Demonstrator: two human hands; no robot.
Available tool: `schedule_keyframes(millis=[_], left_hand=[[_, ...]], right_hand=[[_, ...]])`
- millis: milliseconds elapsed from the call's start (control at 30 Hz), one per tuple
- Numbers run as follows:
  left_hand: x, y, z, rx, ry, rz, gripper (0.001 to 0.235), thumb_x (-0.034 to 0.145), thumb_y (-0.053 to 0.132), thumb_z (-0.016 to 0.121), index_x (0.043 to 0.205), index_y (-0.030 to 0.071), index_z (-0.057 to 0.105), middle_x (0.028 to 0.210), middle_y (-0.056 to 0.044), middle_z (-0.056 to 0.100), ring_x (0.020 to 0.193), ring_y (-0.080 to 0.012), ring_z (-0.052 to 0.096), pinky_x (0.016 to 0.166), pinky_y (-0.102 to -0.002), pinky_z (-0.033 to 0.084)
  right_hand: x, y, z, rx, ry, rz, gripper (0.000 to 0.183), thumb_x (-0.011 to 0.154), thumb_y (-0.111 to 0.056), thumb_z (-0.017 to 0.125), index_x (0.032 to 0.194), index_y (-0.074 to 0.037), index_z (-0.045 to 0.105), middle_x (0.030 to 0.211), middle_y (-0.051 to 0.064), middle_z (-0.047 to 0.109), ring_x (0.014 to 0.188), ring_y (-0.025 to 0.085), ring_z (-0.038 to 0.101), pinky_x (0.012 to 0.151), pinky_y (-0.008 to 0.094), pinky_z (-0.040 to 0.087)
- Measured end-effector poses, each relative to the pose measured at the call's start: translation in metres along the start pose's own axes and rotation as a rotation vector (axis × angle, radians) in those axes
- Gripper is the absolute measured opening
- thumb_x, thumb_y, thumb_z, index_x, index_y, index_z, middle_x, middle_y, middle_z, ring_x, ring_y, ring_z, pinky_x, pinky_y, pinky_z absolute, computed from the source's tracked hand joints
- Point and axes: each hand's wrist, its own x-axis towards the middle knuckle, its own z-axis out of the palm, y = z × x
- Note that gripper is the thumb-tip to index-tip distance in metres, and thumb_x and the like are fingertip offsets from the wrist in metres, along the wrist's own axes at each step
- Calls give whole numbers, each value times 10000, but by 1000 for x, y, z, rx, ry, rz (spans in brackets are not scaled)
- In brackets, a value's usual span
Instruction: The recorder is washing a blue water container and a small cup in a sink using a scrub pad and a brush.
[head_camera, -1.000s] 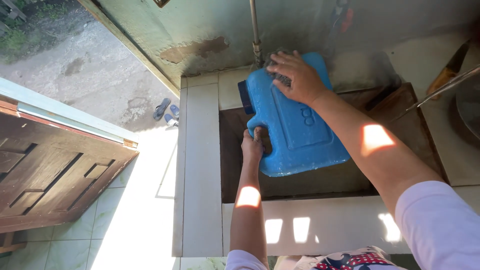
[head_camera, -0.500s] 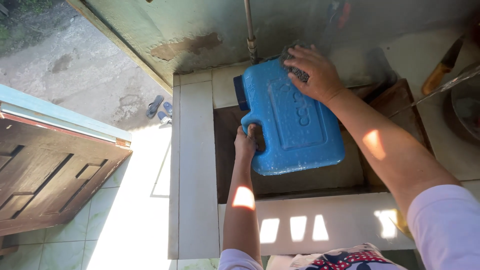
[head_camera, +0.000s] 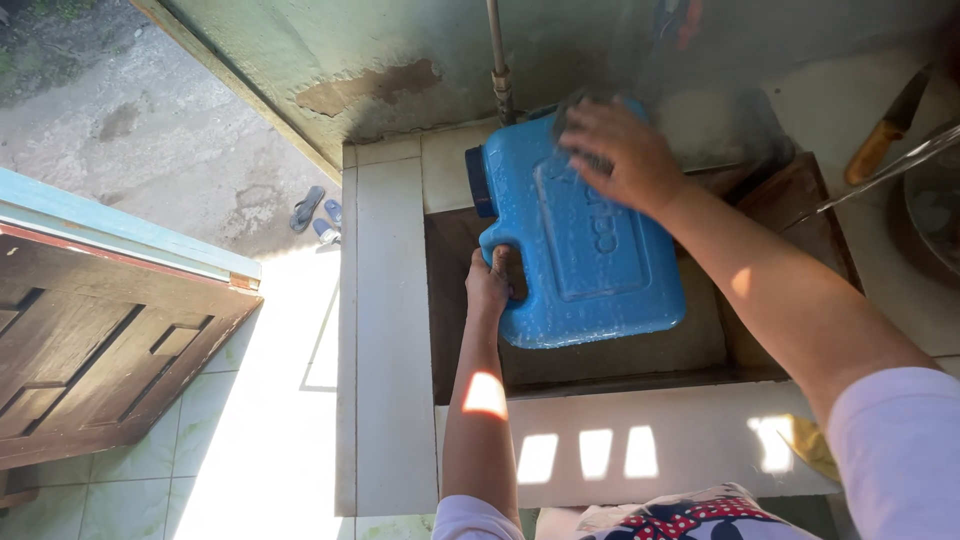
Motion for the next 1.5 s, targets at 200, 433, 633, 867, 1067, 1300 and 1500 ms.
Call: schedule_keyframes(millis=[200,433,633,867,1067,1300,1500], left_hand=[[7,2,0,24,5,1,506,974,513,600,1236,81,593,791,-104,699,569,-183,649,543,-374,537],[16,-21,3,73,64,300,501,1022,499,643,1231,46,602,855,-122,724,694,-189,687,604,-377,549],[-5,6,-4,41,-12,-20,537,942,544,599,1255,108,570,753,-78,677,597,-180,660,563,-376,536],[-1,10,-8,-30,-67,-10,561,930,552,608,1229,79,578,701,-73,629,557,-172,608,538,-369,518],[10,2,-2,-50,-55,49,540,939,534,605,1215,71,578,694,-57,640,548,-169,616,521,-358,517],[14,1,-7,27,-39,12,523,958,533,614,1220,81,600,728,-101,652,565,-183,628,528,-366,519],[25,-16,-4,72,-1,171,575,969,601,610,1223,85,623,868,-75,723,664,-154,675,593,-351,544]], right_hand=[[-6,-74,25,-22,-72,-153,272,921,-194,761,1187,-153,723,1421,103,648,1397,294,548,1223,540,354],[34,-49,61,-58,-188,-232,282,887,-236,775,1158,-166,736,1415,75,646,1373,254,560,1223,514,355],[-3,-5,13,-25,115,137,280,997,-165,774,1264,-113,709,1447,166,634,1387,377,561,1205,561,396],[-145,-107,-18,29,-9,60,378,857,-161,785,1216,-197,671,1399,95,638,1382,282,548,1208,564,375],[-46,-27,-5,28,150,190,356,918,-142,785,1259,-139,683,1461,136,610,1417,339,537,1185,529,436],[-20,-52,18,-62,88,117,318,962,-223,742,1262,-125,705,1481,136,604,1428,335,527,1212,571,375],[-52,-111,28,-27,-167,-151,357,971,-309,703,1306,-191,666,1482,79,590,1413,270,513,1219,563,341]])
